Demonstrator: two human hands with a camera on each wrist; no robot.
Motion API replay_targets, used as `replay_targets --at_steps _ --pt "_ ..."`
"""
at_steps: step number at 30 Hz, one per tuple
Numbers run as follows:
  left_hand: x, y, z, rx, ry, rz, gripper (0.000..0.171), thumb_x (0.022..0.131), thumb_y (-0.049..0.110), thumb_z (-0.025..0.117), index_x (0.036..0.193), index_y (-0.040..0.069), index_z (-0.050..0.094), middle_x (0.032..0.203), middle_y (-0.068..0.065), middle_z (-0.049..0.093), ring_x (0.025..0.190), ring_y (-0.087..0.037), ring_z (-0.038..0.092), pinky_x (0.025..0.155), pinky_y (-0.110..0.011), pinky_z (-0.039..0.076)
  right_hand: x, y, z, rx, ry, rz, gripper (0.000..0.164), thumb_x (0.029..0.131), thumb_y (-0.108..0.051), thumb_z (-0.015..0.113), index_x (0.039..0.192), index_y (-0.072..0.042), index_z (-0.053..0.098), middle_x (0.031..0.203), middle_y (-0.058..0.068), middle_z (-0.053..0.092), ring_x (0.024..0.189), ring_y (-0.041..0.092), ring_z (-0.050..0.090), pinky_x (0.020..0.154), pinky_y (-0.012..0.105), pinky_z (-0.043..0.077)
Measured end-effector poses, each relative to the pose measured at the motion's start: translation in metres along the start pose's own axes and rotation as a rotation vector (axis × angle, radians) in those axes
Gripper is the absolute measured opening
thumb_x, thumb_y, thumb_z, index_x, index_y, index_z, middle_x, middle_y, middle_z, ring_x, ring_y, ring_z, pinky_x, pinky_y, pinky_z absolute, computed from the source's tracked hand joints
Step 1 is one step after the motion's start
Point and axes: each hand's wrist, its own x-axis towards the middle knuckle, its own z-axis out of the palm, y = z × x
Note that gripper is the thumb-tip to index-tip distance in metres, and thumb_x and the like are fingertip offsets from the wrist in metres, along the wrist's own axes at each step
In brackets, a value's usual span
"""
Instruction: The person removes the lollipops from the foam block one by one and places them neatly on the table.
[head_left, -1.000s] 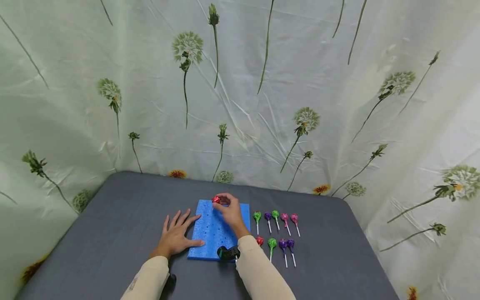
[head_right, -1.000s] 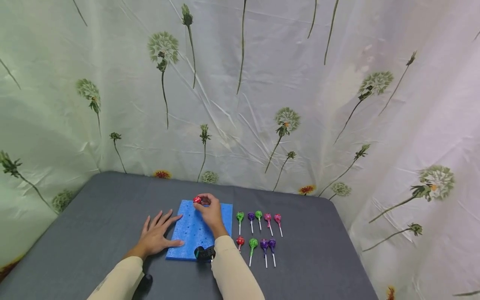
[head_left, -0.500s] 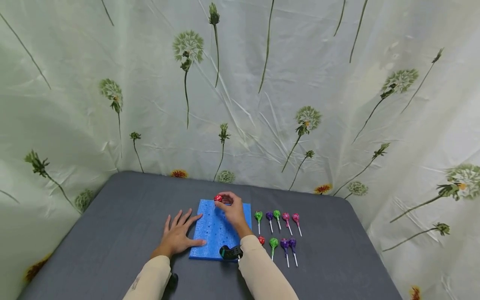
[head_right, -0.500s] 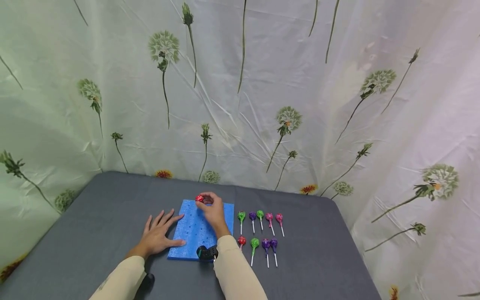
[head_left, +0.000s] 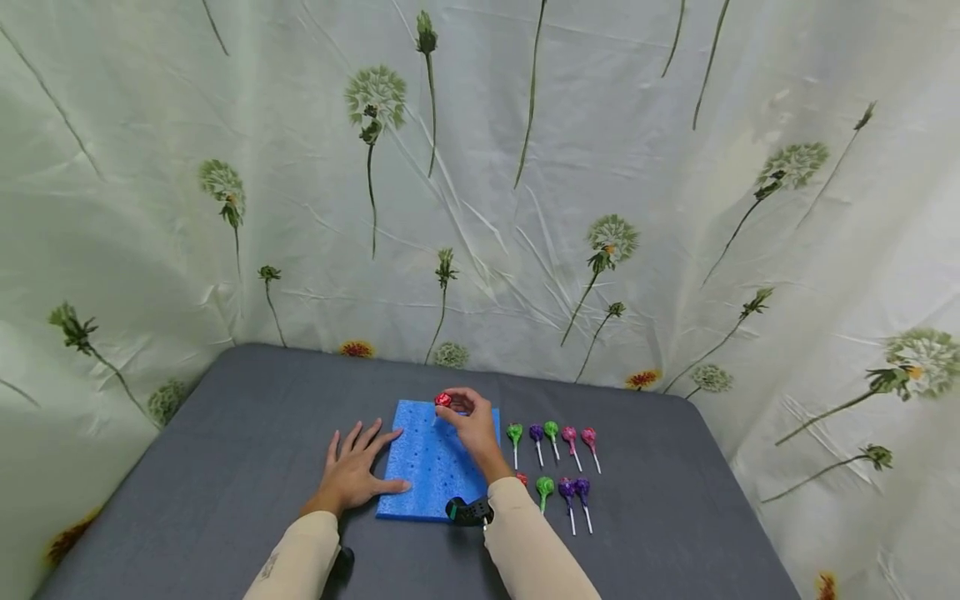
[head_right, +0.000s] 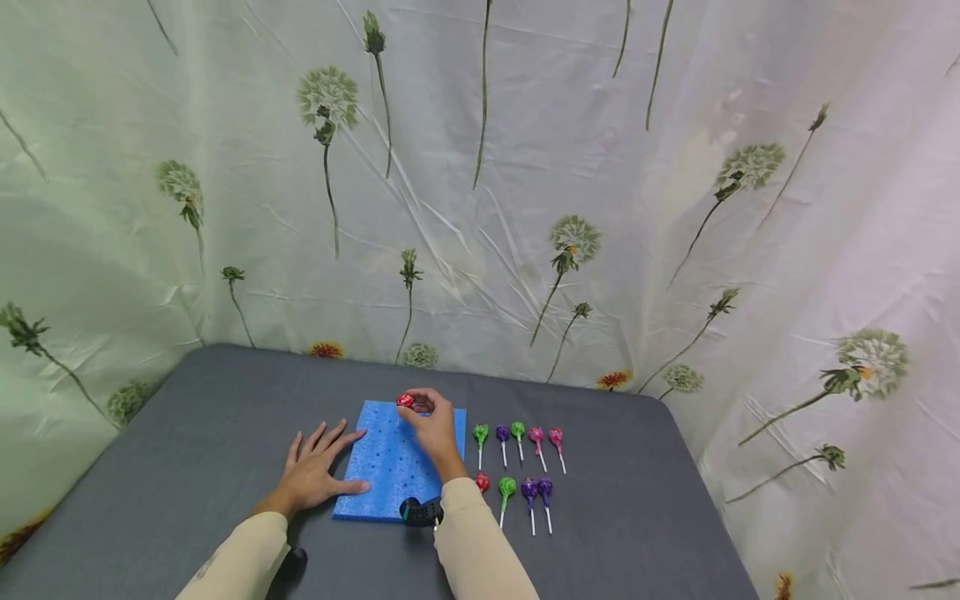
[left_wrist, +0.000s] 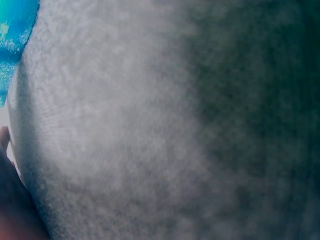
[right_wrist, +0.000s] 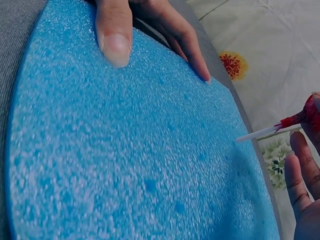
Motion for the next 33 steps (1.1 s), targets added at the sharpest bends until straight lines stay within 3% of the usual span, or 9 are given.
replay_targets --at_steps 10,26,33 --pt "0.002 -0.001 0.005 -0.019 0.009 0.010 0.099 0.066 0.075 0.068 0.147 0.023 0.042 0.155 -0.019 0.027 0.143 -0.046 0.010 0.110 -0.064 -0.008 -0.010 0.000 -0.020 0.011 0.060 0.037 0.026 0.087 -0.001 0.069 0.111 0.010 0.063 0.104 0.026 0.065 0.087 0.018 0.060 0.075 0.020 0.049" --pt "0.001 -0.001 0.001 -0.016 -0.003 0.022 0.100 0.066 0.073 0.069 0.148 0.023 0.040 0.156 -0.020 0.024 0.142 -0.048 0.009 0.109 -0.066 -0.008 -0.028 0.015 -0.050 0.100 0.054 0.109 0.028 0.087 -0.003 0.070 0.109 0.011 0.062 0.099 0.018 0.069 0.082 0.007 0.063 0.075 0.020 0.052" --pt "0.000 -0.004 0.002 -0.029 0.007 0.037 0.098 0.067 0.072 0.070 0.148 0.023 0.040 0.155 -0.020 0.026 0.142 -0.048 0.010 0.109 -0.066 -0.007 -0.036 0.033 -0.063 0.071 0.035 0.148 0.031 0.088 -0.010 0.071 0.112 0.007 0.062 0.099 0.011 0.070 0.083 0.008 0.064 0.080 0.031 0.056"
